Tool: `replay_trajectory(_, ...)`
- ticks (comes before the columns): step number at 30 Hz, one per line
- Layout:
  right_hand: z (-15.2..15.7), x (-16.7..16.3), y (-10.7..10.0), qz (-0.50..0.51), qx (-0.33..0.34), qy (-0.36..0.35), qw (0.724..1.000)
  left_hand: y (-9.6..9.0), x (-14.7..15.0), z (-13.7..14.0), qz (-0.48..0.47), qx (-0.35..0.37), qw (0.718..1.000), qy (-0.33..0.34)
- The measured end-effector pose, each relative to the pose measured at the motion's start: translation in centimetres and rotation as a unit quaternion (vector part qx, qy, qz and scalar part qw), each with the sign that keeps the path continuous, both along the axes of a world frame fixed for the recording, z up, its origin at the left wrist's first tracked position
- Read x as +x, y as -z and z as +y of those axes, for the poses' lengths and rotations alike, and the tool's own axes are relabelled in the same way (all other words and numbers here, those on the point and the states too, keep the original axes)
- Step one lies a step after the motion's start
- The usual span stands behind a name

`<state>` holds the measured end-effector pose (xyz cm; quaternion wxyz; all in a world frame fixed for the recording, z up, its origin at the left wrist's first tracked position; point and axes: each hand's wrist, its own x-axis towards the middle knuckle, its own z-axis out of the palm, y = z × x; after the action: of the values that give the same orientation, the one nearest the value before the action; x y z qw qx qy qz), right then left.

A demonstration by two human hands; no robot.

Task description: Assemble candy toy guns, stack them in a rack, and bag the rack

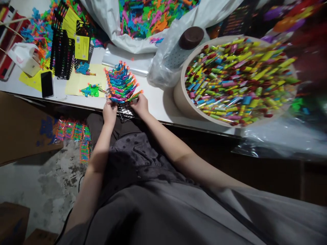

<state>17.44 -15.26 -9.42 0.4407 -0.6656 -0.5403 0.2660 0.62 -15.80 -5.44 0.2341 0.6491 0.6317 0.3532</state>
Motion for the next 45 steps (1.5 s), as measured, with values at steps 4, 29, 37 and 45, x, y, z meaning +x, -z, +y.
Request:
replay_trajectory(4, -0.1, -0.3, 0.0, -0.007, 0.005, 0.008, 1.000, 0.1, -0.1, 0.2, 0.000, -0.007, 1.000, 0.028)
replay_trajectory(29, -0.1, -0.1, 0.4, -0.034, 0.000, 0.015, 0.999, 0.4, 1.1, 0.7, -0.012, -0.054, 0.998, 0.007)
replay_trajectory(37, -0.3, -0.3, -0.9, -0.044, -0.051, 0.031, 0.997, 0.1, 1.6, 0.0, -0.008, -0.060, 0.998, -0.029)
replay_trajectory(45, 0.3, 0.5, -2.2, -0.042, -0.104, -0.007, 0.994, 0.1, 1.9, -0.7, -0.013, -0.066, 0.997, -0.035)
